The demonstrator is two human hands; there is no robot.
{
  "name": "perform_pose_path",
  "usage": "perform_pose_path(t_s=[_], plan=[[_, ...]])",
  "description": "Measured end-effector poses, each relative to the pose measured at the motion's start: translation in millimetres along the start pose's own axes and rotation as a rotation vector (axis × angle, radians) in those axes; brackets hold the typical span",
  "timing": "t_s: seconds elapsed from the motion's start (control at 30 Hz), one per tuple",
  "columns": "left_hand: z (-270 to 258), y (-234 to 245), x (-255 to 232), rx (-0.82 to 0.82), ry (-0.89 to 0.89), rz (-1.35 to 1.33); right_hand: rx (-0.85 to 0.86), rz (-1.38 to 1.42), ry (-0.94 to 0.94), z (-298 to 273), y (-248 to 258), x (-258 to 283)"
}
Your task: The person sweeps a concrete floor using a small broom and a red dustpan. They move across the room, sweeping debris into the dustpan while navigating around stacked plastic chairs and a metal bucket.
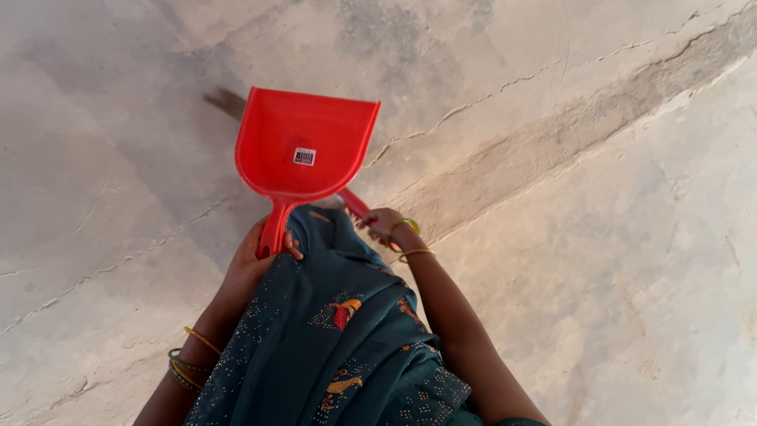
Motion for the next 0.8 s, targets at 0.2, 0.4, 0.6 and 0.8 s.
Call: perform_pose_path(t_s=[0.2,0.4,0.6,0.8], plan=[[52,-22,-19,-0.017,-0.089,-0.028,-0.275,0.573,-0.028,-25,91,-54],[92,-27,-34,-0.039,-0.141,-0.122,-0.553,0.797,-0.077,-25,177,-69],[121,-21,-37,-0.124,-0.093,-0.123,-0.567,0.804,0.125,-7,187,-21],[174,-20,-86,-0.071,-0.086,-0.078,-0.349,0.463,0.025,44,143,44]])
Point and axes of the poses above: each hand's wrist, its own z-axis towards the middle knuckle, its own y-axis out of the back of the hand, x = y × z, the point moved 8 cm from there along z, towards the middle knuckle, and after that the axes turned 4 degrees about z, right-handed, at the moved point
